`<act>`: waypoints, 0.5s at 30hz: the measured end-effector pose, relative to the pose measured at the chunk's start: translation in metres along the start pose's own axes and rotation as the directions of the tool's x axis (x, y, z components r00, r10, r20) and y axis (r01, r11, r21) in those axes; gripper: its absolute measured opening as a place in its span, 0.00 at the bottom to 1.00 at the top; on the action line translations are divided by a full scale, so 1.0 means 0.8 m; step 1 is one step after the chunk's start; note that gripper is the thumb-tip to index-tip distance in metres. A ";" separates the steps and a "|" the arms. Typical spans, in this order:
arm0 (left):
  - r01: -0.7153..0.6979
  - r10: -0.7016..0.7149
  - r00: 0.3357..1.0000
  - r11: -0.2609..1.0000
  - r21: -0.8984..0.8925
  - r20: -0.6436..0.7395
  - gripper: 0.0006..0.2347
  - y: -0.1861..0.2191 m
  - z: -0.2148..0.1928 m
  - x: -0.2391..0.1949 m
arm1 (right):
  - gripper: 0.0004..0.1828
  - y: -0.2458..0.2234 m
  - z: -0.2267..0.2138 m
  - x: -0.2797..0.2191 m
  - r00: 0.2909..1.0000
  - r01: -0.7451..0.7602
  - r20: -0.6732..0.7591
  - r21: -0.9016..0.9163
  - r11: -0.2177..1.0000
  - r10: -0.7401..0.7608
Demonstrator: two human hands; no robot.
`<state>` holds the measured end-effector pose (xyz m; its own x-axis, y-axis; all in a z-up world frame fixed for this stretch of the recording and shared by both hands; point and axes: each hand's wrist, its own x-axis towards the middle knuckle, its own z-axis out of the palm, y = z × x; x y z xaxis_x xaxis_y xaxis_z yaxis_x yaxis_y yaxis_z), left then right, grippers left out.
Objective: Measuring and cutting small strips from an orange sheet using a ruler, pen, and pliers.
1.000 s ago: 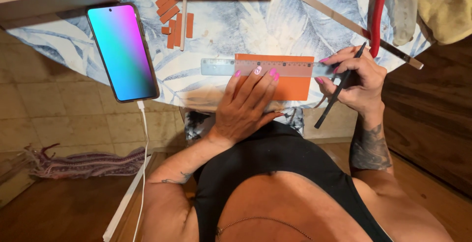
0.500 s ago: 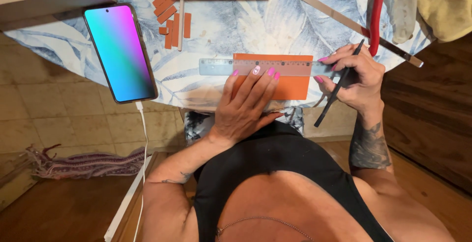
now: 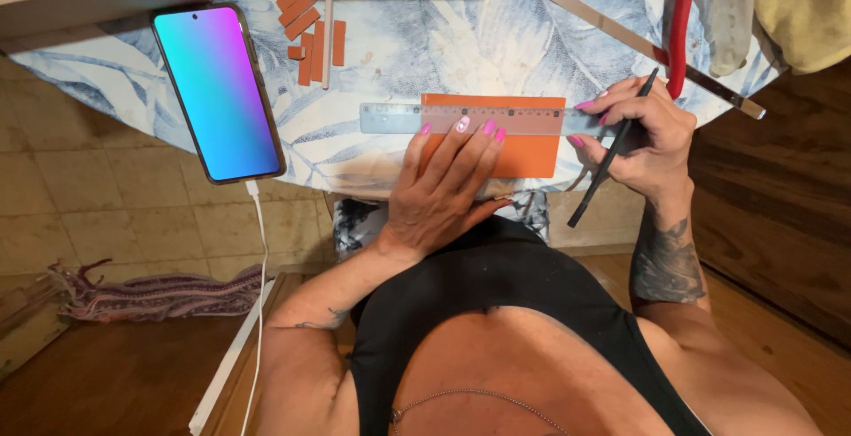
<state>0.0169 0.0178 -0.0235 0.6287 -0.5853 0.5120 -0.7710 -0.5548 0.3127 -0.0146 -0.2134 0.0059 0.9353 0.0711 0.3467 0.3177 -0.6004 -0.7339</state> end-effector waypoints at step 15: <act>-0.001 0.001 1.000 1.000 0.017 -0.002 0.22 0.001 0.000 0.000 | 0.14 0.002 0.000 0.000 1.000 0.013 -0.006 0.007 1.000 -0.013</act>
<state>0.0165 0.0174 -0.0231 0.6278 -0.5846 0.5139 -0.7697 -0.5644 0.2982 -0.0141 -0.2143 0.0043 0.9302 0.0739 0.3597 0.3307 -0.5941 -0.7333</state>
